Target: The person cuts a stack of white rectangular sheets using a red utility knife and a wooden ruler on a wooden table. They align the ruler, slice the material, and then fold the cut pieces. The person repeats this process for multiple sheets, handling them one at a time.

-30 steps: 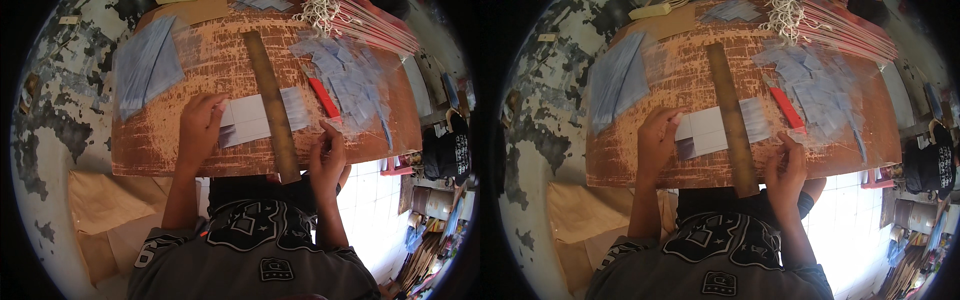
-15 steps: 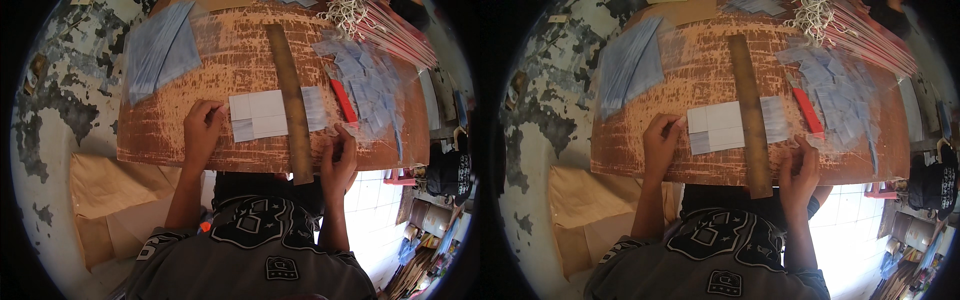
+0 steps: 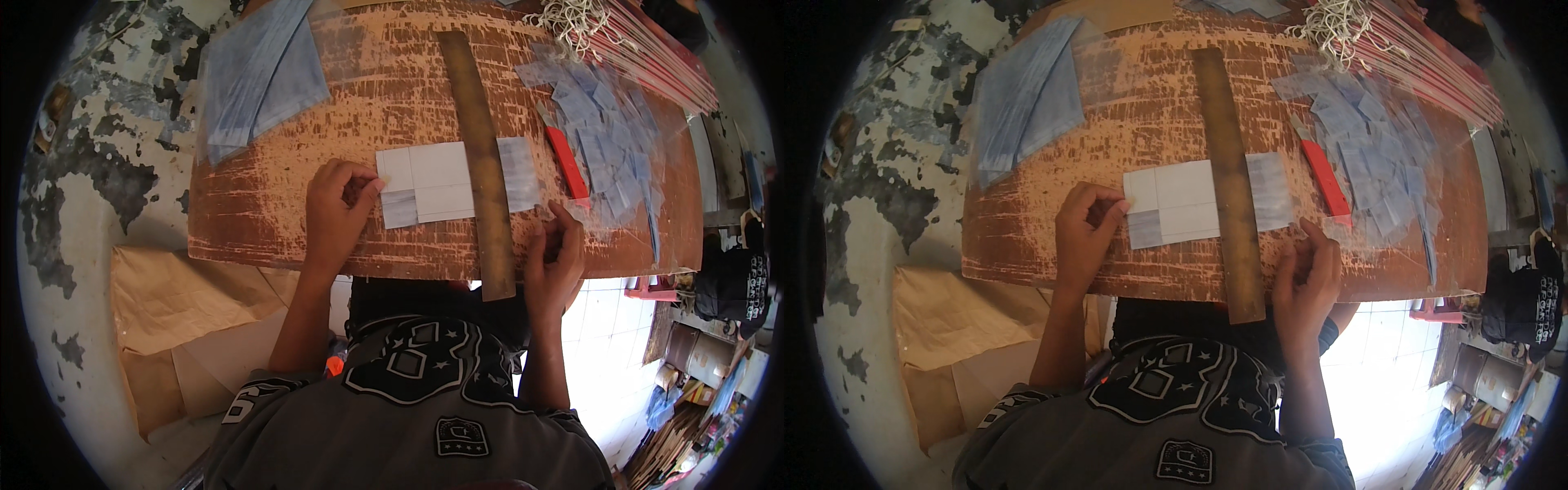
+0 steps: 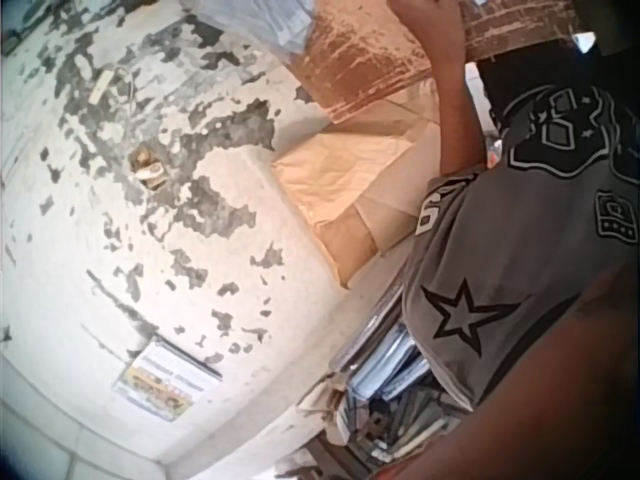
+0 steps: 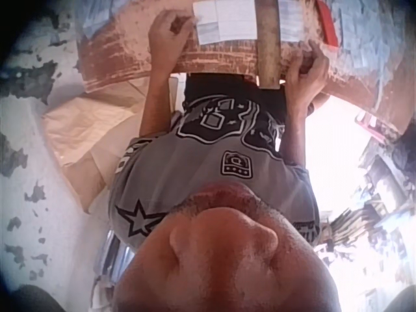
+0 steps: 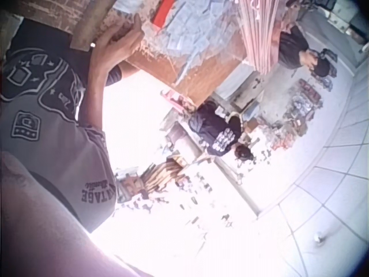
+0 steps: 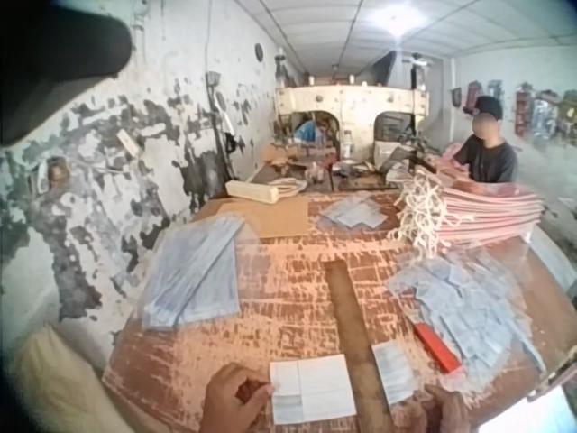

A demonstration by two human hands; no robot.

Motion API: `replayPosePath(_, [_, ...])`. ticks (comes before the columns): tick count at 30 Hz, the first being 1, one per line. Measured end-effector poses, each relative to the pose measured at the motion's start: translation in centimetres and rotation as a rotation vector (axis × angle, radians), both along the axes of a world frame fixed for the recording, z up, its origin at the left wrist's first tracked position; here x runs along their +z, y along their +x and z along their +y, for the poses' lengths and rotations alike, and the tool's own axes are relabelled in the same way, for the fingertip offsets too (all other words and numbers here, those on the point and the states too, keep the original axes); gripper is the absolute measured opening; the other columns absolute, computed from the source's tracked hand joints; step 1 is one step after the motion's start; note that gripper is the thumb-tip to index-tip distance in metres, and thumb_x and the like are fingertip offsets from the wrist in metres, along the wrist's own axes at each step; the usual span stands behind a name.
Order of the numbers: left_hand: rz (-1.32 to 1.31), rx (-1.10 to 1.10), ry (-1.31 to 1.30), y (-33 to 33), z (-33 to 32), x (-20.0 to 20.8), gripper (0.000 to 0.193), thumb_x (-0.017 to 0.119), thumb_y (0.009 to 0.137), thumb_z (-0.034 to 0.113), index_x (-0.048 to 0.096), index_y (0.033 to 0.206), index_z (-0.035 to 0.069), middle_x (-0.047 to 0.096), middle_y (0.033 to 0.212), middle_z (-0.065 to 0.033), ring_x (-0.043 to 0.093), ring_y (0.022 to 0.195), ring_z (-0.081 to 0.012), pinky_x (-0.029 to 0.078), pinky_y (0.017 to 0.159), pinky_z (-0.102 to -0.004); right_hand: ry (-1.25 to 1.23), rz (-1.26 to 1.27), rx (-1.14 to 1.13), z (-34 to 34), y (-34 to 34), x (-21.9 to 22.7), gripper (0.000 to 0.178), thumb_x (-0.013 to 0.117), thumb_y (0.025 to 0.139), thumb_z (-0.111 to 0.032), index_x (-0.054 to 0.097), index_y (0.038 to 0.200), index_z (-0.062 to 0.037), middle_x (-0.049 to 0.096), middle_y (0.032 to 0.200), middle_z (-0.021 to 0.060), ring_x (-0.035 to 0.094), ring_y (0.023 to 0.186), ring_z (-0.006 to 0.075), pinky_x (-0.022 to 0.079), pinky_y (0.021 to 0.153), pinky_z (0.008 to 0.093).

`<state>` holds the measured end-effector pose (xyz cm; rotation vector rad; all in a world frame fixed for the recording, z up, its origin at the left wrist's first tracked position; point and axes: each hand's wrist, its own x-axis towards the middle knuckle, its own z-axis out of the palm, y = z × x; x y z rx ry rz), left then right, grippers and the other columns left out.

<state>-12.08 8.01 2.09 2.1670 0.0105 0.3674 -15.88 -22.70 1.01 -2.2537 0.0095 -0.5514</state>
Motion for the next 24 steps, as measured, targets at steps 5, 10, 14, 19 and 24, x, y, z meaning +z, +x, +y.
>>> replayPosePath(5, [-0.002,0.004,-0.005,0.0,-0.1,-0.2,0.013,0.084,0.094,0.005,0.075,0.1,-0.001,0.066,0.093,-0.0076,0.064,0.079,-0.0176,0.053,0.073,-0.0323,-0.022,0.042,-0.018,-0.4,-0.4,-0.1,0.031,0.071,0.104,-0.003,0.07,0.135,-0.0007,0.062,0.095,0.0088,0.062,0.079,0.0184,0.051,0.065,0.0323])
replayPosePath(10, [-0.01,0.063,-0.008,-1.1,-0.1,-0.4,0.011,0.083,0.097,0.006,0.077,0.102,-0.001,0.065,0.092,-0.0071,0.065,0.078,-0.0158,0.052,0.072,-0.0306,0.037,0.044,-0.012,-0.1,-0.1,0.4,0.032,0.071,0.102,-0.002,0.07,0.134,-0.0013,0.062,0.098,0.0115,0.063,0.081,0.0237,0.053,0.068,0.036])
replayPosePath(14, [0.022,0.073,0.021,-2.7,-1.1,0.1,0.014,0.081,0.101,0.01,0.081,0.111,0.0,0.065,0.095,-0.0061,0.065,0.08,-0.0151,0.052,0.072,-0.0288,0.031,0.094,0.016,-0.4,0.0,0.9,0.033,0.071,0.099,-0.001,0.07,0.132,-0.0018,0.063,0.1,0.0137,0.066,0.087,0.0277,0.054,0.072,0.0395])
replayPosePath(19, [0.03,0.043,0.044,-4.5,-1.5,-0.1,0.025,0.078,0.103,0.009,0.081,0.127,0.002,0.065,0.097,-0.0059,0.065,0.084,-0.015,0.051,0.073,-0.0287,0.0,0.104,0.05,-0.7,0.5,1.2,0.033,0.071,0.098,0.0,0.071,0.13,-0.0016,0.065,0.108,0.0178,0.069,0.093,0.0329,0.056,0.081,0.043])
replayPosePath(24, [0.037,0.03,-0.01,-5.1,-1.5,-0.3,0.03,0.078,0.103,0.009,0.08,0.132,0.003,0.066,0.098,-0.0061,0.065,0.085,-0.0156,0.052,0.076,-0.0301,0.033,0.132,0.03,-0.7,1.0,1.4,0.027,0.069,0.101,-0.002,0.073,0.129,-0.0029,0.066,0.115,0.0175,0.073,0.1,0.0327,0.06,0.084,0.0421])
